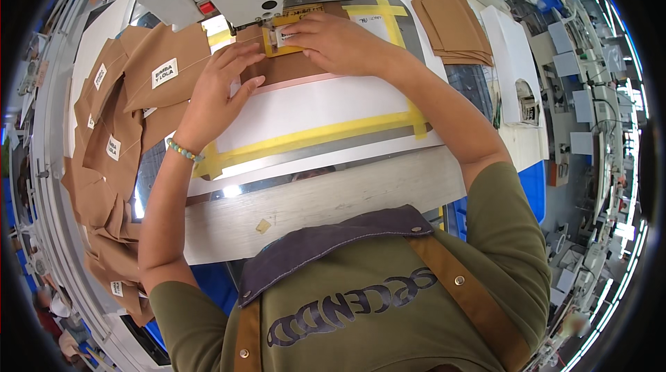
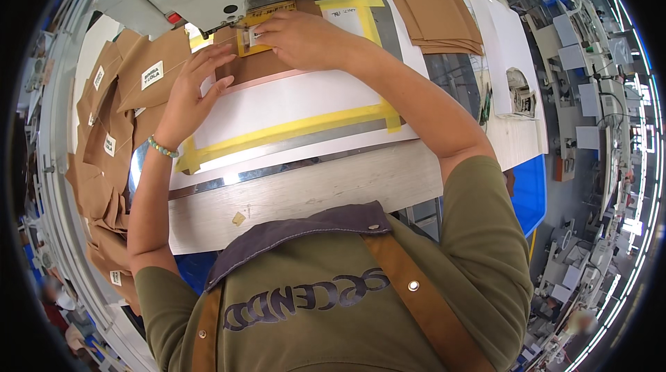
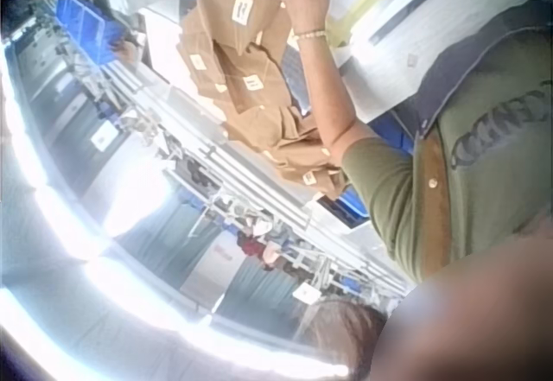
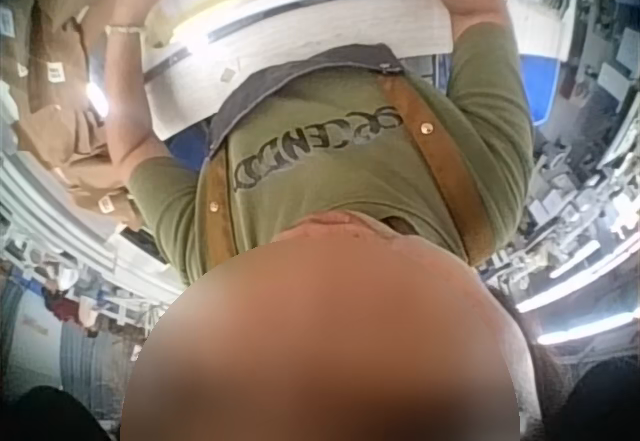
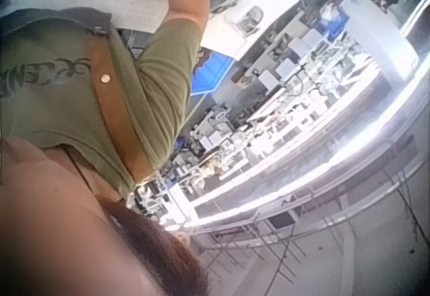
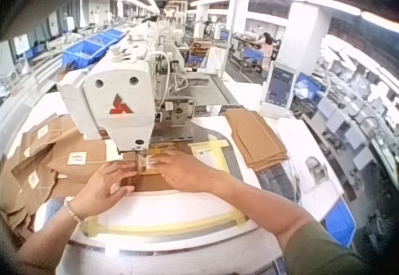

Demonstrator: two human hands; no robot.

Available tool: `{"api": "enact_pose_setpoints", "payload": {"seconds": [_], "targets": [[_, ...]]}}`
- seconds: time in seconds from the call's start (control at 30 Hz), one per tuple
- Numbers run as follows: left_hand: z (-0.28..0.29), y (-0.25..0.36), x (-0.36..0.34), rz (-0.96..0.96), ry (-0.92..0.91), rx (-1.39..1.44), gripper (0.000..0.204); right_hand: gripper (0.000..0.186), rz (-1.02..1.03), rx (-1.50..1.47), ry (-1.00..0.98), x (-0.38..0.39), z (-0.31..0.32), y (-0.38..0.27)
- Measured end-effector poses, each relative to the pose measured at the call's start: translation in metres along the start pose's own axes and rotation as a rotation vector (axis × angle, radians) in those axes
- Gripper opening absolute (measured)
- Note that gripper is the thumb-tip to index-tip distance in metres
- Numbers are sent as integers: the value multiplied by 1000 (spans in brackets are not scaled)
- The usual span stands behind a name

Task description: Sewing 'Bimba y Lola' labels onto leather or fabric panels using an industrial sewing machine.

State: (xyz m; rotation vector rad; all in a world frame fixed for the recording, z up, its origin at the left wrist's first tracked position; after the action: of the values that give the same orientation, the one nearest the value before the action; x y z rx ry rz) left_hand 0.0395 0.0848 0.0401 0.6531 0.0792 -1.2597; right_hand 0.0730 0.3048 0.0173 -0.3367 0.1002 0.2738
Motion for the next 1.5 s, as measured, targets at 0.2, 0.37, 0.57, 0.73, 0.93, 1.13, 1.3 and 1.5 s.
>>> {"api": "enact_pose_setpoints", "payload": {"seconds": [0.2,0.37,0.57,0.73,0.93,1.13,1.3,1.5], "targets": [[3,-1,6,-5,-2,-6,36,39,-4,2,2,-3,0,1],[8,-4,9,-24,9,-37,35,41,-18,-6,24,-13,-4,12],[5,-9,8,26,-26,-8,41,46,-63,-47,25,-18,-3,17],[2,-13,6,35,-29,-9,43,47,-74,43,-13,7,13,18],[2,-27,7,29,-33,-70,46,38,-157,51,293,75,59,86],[-7,-26,-12,-49,-36,-175,50,25,-413,-278,632,92,74,147],[-14,-26,-14,-29,-35,-152,52,22,-318,-144,676,91,72,130],[-16,-22,-18,-76,-23,-203,47,21,-337,-159,675,91,77,135]]}}
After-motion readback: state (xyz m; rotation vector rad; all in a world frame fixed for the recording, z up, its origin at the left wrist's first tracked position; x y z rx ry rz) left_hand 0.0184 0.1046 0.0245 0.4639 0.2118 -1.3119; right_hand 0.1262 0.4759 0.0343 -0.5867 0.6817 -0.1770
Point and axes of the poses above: each hand's wrist, its own x-axis away from the middle knuckle, its own z-axis out of the back of the hand, y = z × x, the point moved 6 cm from there along -x, towards the middle knuckle, and after that the axes turned 14 degrees about -z, right-handed, at the moved point
